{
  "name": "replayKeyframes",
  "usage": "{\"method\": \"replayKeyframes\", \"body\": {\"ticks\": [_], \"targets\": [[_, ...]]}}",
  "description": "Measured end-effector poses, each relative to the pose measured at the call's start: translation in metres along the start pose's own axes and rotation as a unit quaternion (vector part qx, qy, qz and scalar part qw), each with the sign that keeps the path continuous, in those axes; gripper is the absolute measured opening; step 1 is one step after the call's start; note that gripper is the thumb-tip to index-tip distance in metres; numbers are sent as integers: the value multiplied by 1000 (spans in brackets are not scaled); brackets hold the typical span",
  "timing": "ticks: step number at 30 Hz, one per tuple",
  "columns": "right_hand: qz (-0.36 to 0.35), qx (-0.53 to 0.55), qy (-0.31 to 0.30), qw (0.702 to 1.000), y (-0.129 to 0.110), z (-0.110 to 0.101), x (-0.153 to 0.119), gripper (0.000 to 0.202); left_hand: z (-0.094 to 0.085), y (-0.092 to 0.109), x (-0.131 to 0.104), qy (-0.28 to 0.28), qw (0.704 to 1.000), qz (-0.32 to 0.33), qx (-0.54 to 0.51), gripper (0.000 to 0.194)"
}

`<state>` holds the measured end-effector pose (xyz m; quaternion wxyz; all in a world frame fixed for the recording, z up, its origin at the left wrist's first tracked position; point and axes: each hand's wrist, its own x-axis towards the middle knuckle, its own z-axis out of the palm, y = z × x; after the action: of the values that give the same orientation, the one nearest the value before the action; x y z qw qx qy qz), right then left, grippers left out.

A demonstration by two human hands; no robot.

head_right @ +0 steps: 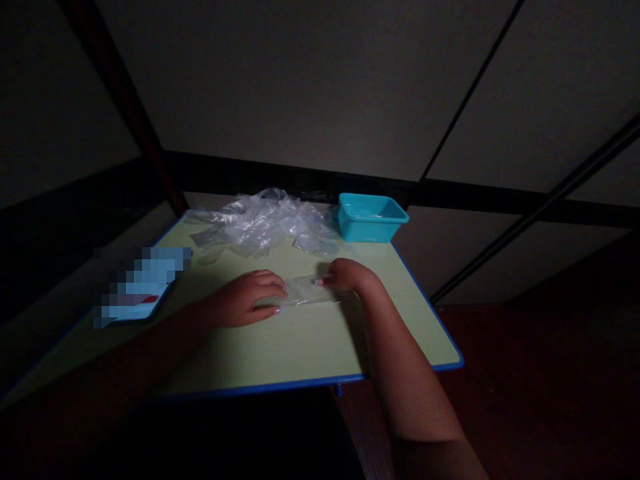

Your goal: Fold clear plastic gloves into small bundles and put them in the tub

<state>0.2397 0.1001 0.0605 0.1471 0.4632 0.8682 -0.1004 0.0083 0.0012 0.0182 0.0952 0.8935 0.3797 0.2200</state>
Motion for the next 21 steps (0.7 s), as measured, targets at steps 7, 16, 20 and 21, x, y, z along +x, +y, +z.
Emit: {"method": "replayKeyframes", "body": {"ticks": [7,16,20,21], "targets": [[2,15,14,1000,7,0,0,22,0,-1,0,2,1000,6,-14,24],[91,51,74,992,4,1,7,27,2,0,-1,-7,1000,16,9,27],[118,95,71,986,7,1,8,28,2,1,-1,-21,999,18,36,30],[122,105,68,985,8,0,7,28,2,1,-1,-22,999,17,40,30]]}}
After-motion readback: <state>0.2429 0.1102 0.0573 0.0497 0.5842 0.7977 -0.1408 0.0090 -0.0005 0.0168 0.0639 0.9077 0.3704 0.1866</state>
